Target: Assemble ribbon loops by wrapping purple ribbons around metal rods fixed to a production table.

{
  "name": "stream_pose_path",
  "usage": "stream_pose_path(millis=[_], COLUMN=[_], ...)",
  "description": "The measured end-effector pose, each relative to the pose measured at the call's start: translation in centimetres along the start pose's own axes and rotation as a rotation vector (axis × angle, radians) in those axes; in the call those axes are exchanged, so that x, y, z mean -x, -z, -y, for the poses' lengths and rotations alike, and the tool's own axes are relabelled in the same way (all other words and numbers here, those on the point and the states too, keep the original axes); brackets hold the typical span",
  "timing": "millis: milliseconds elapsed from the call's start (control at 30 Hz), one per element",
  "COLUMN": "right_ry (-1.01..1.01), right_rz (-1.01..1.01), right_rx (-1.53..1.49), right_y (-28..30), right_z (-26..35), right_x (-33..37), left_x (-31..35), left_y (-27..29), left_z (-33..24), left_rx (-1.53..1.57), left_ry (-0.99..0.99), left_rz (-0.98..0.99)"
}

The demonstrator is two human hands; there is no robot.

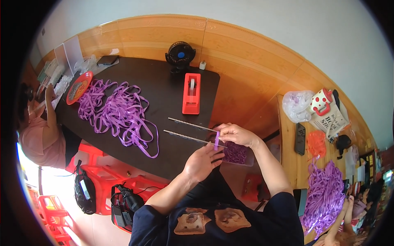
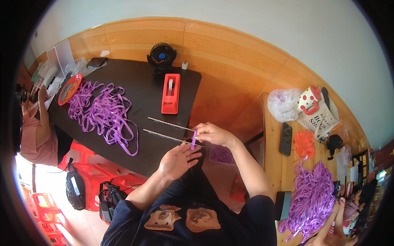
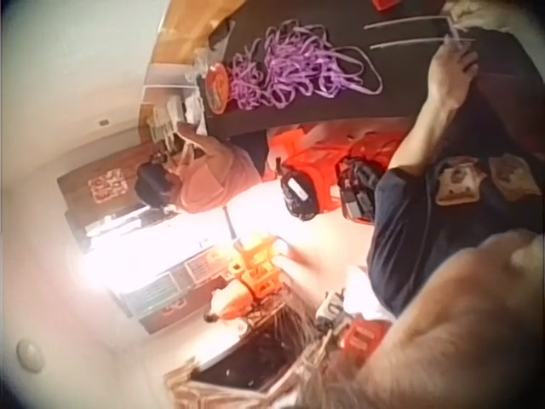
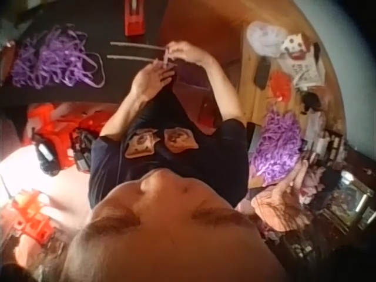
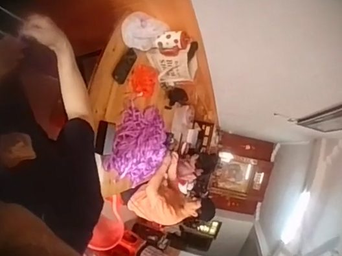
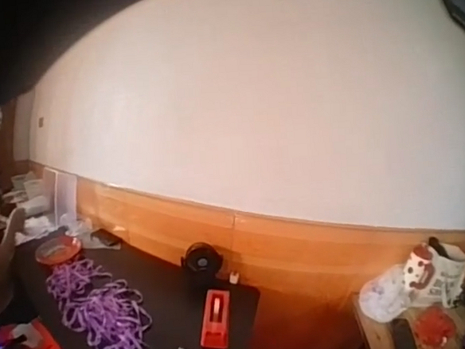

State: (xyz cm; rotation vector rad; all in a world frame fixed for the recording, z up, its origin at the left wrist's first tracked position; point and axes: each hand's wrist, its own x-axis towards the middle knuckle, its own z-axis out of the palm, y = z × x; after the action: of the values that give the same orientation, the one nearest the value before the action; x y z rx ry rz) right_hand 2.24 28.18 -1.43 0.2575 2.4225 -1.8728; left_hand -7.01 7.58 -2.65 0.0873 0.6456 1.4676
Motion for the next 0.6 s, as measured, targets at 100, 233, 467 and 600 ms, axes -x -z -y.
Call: stream_pose_path(millis=[100,233,467,600], right_ry=[0.015,0.034,0.032,0.033], right_rz=[0.002,-0.034,-0.095,-0.182], right_rx=[0.048,0.088,0.133,0.165], right_y=[-0.2,-0.2,-0.7,-1.5], right_z=[-0.7,-1.1,-0.8,-0.5], right_x=[-0.3,-0.3,-0.5,-0.8], left_x=[0.0,0.0,0.1,0.2], left_y=[-0.1,0.0,-0.1,-0.2], left_z=[-0.1,0.0,0.0,-0.1], left_rx=[-0.003,0.003,-0.006,-0.002], left_ry=[-0.003,-0.009,-0.006,-0.007], left_rz=[-0.012,-0.006,-0.013,-0.023])
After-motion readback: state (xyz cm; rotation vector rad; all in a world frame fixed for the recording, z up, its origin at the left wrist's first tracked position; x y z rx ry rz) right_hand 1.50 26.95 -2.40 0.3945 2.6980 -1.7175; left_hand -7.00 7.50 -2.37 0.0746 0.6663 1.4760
